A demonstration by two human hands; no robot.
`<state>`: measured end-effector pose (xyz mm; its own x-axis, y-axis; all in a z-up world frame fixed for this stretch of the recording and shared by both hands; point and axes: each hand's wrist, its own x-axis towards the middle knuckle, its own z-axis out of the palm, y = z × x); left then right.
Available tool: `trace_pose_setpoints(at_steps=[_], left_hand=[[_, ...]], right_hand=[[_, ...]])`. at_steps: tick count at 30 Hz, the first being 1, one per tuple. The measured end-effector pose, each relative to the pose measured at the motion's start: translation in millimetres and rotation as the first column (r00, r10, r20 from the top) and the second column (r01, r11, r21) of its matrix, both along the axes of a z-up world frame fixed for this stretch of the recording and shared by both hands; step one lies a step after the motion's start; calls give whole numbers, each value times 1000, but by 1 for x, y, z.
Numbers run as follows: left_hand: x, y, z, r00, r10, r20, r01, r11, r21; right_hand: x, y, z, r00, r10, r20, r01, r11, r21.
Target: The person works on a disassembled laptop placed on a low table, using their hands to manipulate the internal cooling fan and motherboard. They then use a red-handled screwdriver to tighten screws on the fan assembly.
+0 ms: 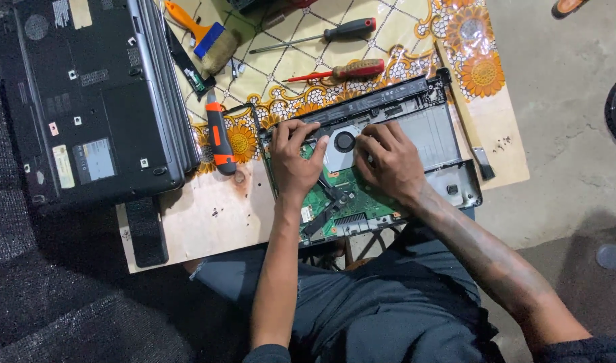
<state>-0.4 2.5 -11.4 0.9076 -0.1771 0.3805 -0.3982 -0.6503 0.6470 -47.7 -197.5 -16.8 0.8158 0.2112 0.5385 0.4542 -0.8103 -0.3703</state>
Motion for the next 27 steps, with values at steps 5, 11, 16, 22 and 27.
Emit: trace_pose_setpoints(at_steps=[5,11,16,22,27], left_hand=[[1,-2,4,997,17,-72,-21,998,-56],[4,-5,10,988,67,-140,-72,997,-25],[5,-6,9,988,87,-130,-91,996,-24],[0,-12,16,991,115,-65,-115,993,11],[0,-14,14,989,139,-48,-138,990,37]], right_hand=[[2,-3,-8,999,35,3,-35,999,9],[3,-3,-9,999,37,-7,-37,999,9],[3,-3,-10,1000,27,-13,-27,1000,4],[3,-3,-11,1000,31,-5,-31,1000,4],[2,0,-6,1000,6,22,-6,1000,-27]])
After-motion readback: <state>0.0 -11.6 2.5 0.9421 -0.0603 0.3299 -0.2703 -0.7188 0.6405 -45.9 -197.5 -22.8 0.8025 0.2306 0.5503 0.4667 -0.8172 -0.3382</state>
